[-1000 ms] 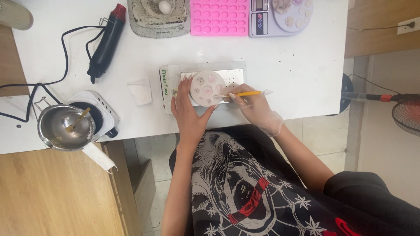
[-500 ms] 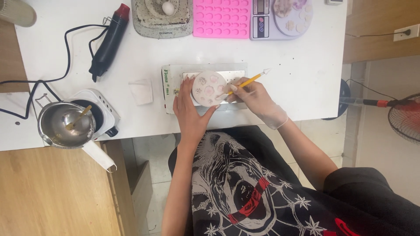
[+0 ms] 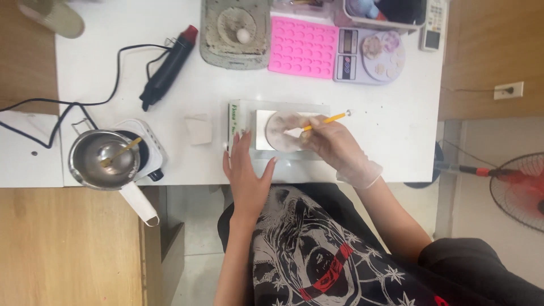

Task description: Detaching small wax fragments and detailing candle molds using a pick tool and a heat gun.

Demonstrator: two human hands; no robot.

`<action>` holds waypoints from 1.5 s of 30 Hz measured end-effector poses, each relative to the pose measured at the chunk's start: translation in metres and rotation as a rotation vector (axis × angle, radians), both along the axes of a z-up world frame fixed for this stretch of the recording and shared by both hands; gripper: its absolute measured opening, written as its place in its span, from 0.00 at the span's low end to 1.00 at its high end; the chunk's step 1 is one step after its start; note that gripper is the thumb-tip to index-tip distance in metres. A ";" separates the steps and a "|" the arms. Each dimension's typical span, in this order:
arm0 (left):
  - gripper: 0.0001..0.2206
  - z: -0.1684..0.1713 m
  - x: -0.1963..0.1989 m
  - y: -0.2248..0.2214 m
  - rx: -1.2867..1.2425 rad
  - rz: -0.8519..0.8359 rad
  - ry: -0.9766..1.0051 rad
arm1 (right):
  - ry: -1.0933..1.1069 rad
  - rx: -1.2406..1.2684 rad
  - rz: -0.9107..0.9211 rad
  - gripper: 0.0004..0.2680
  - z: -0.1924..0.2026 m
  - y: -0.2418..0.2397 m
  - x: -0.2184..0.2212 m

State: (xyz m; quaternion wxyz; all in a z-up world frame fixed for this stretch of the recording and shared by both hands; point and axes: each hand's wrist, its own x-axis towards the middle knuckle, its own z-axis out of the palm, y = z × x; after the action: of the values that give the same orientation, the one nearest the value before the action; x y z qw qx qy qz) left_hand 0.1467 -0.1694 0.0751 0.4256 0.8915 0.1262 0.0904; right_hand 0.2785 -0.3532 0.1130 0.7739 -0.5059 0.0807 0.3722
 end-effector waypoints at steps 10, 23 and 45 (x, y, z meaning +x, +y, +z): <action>0.32 -0.023 -0.128 0.151 -0.053 0.980 -0.119 | 0.044 -0.044 0.159 0.10 -0.050 0.174 -0.050; 0.22 -0.121 -0.120 0.160 -1.138 0.634 -0.025 | -0.682 -0.217 0.188 0.05 -0.118 0.273 -0.106; 0.23 -0.109 -0.117 0.161 -1.099 0.617 0.045 | -1.171 -0.472 0.206 0.03 -0.105 0.228 -0.128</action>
State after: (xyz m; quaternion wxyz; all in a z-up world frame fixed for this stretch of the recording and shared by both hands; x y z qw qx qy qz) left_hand 0.0301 -0.0086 -0.0341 0.7729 0.4671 0.4145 0.1123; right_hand 0.1501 -0.1248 0.0084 0.5179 -0.7875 -0.3248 0.0788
